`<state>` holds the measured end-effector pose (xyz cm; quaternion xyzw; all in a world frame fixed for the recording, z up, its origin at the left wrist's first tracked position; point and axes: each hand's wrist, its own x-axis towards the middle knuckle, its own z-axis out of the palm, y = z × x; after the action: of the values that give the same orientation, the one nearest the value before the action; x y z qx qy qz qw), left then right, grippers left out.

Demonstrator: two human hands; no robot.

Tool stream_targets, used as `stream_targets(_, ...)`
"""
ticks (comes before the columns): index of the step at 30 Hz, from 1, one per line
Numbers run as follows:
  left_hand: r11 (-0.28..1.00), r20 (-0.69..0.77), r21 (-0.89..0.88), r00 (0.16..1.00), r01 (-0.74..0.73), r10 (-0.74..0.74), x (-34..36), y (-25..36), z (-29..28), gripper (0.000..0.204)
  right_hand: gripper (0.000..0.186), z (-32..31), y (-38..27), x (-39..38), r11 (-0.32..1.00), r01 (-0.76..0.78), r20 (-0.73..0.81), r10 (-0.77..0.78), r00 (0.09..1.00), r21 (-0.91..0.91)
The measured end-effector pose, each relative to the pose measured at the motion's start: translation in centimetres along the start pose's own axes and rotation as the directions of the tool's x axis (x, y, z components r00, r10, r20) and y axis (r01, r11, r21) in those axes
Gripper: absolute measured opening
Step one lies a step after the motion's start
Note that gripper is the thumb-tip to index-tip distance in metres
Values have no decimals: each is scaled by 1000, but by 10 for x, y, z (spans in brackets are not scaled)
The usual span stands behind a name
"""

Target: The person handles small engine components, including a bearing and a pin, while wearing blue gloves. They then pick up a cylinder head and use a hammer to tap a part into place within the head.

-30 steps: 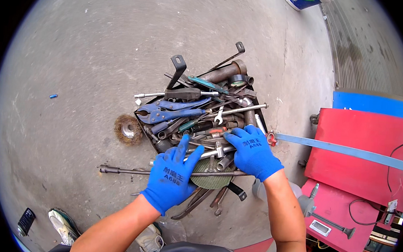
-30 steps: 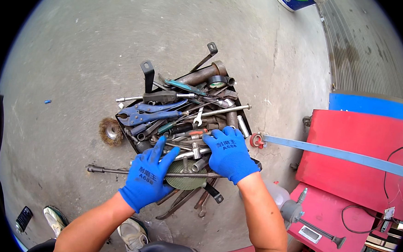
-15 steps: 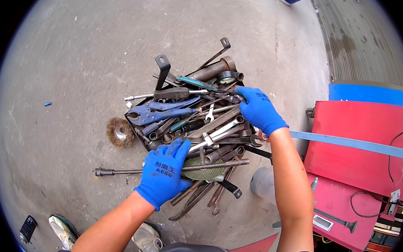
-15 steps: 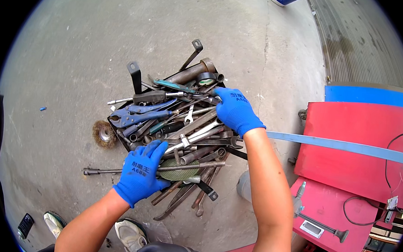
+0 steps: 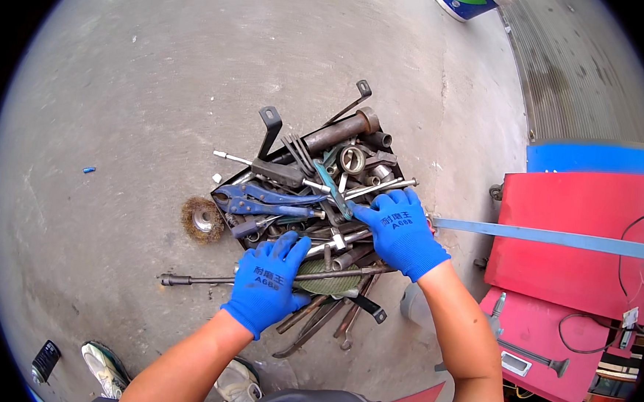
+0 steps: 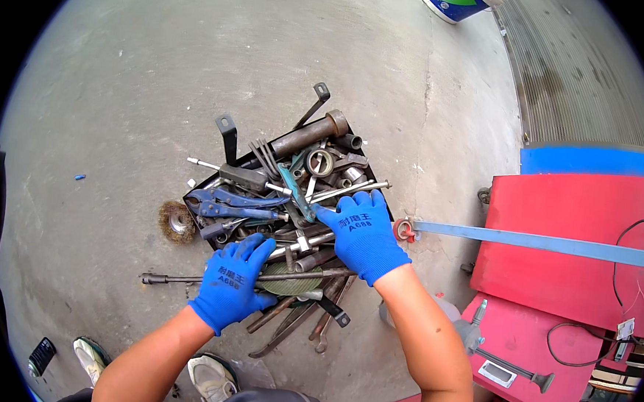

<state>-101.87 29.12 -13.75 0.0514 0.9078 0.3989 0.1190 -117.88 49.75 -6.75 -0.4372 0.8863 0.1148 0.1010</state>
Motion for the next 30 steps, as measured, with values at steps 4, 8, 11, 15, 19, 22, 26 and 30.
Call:
stream_targets(4,1000,16,-9,1000,16,-16,2,2,-1,97,30,-13,17,17,997,-66,88,69,994,-41)
stream_targets(8,1000,2,-11,1000,-1,1,3,0,3,98,35,-45,1,81,893,-191,74,176,982,409)
stream_targets(11,1000,1,9,1000,2,-2,3,3,2,97,59,-28,-20,113,755,-37,55,0,998,655)
stream_targets(15,1000,-21,11,1000,11,-11,3,1,3,96,69,0,-42,109,858,-13,150,-75,986,514)
stream_targets(19,1000,-99,-10,995,-17,16,1,-4,7,91,46,-1,-41,56,915,145,84,-190,978,376)
stream_targets(22,995,-218,-6,971,-103,99,4,-6,9,85,46,-14,-31,29,941,153,37,-172,984,302)
stream_targets(26,998,-124,-15,991,-54,52,2,-7,12,84,45,-15,-23,25,977,168,28,-173,985,130)
stream_targets(30,1000,-84,-3,996,-29,28,2,-2,7,79,43,-8,-19,25,984,126,27,-130,991,128)
